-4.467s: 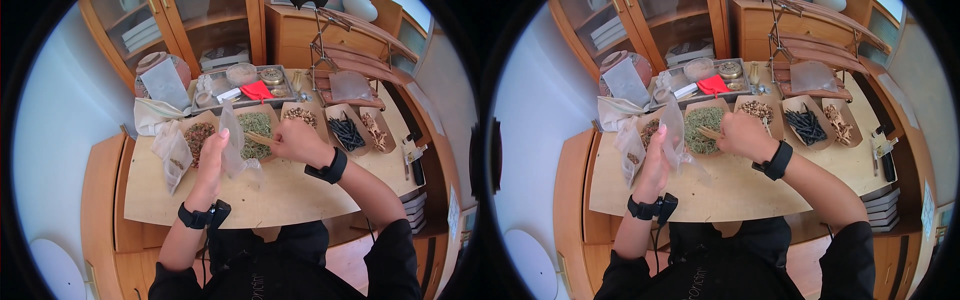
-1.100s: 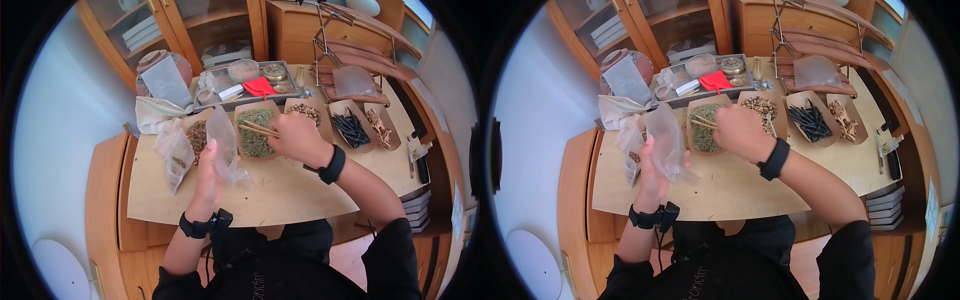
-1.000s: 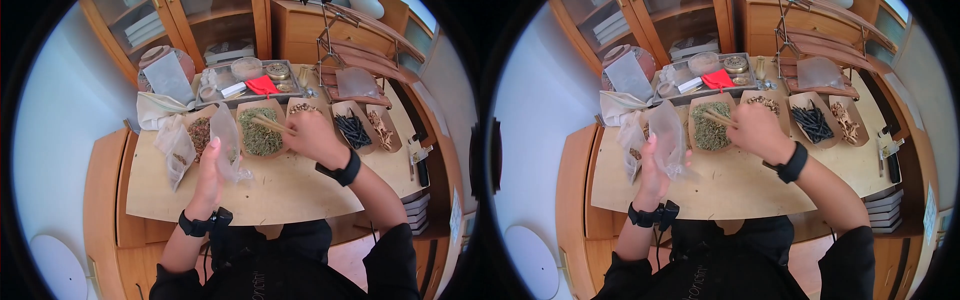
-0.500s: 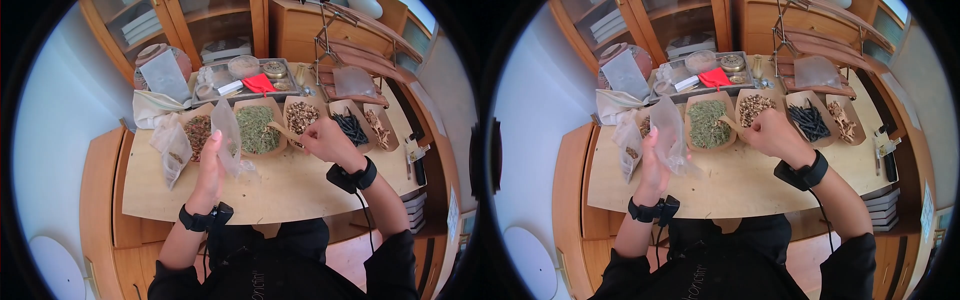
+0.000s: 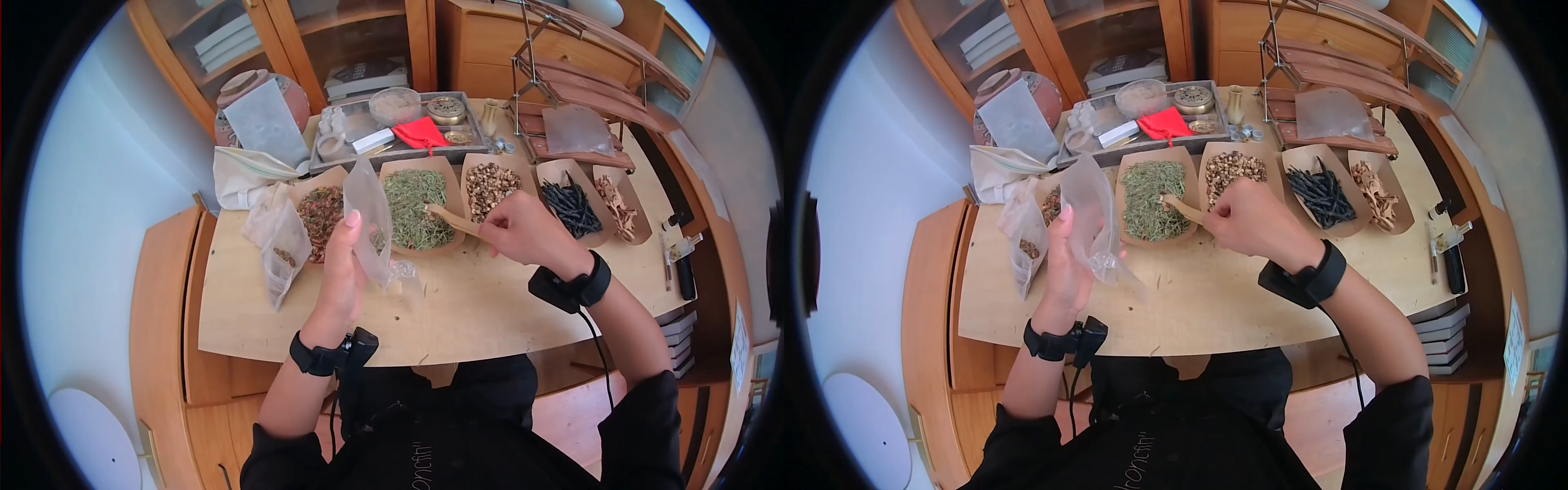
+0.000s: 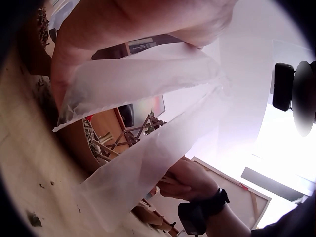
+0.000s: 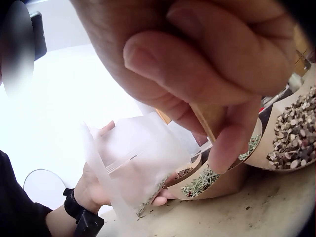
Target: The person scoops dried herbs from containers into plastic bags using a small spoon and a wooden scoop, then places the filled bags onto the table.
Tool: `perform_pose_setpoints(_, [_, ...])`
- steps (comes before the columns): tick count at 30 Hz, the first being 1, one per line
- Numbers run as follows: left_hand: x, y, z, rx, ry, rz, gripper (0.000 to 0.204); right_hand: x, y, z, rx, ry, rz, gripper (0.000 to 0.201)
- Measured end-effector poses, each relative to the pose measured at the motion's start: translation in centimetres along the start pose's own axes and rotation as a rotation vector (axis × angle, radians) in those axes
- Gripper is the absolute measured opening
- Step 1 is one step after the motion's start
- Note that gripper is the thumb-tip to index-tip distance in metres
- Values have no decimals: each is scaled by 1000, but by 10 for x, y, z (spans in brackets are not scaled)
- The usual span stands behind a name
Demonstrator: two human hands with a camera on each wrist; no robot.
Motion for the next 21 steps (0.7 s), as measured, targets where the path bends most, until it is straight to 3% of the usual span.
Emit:
perform_pose_setpoints(8, [1, 0, 2, 10, 3, -21, 69, 9, -12, -6, -104, -165, -165, 20])
perform_pose_setpoints(13, [-5, 8, -3, -21, 12, -89, 71, 27, -16, 3, -74, -321, -445, 18])
perform_pose_setpoints(21, [4, 4, -11, -40, -40, -239, 59, 35, 2, 5, 2, -283, -482, 19])
Point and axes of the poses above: each hand's wrist, its own z-axis away from the middle knuckle, its own y-axis out of the back of the hand, x = y × z, the point moved 8 cm from there along -z, towards the middle knuckle, and after that the axes turned 10 degrees about y, right-handed, at the moved point
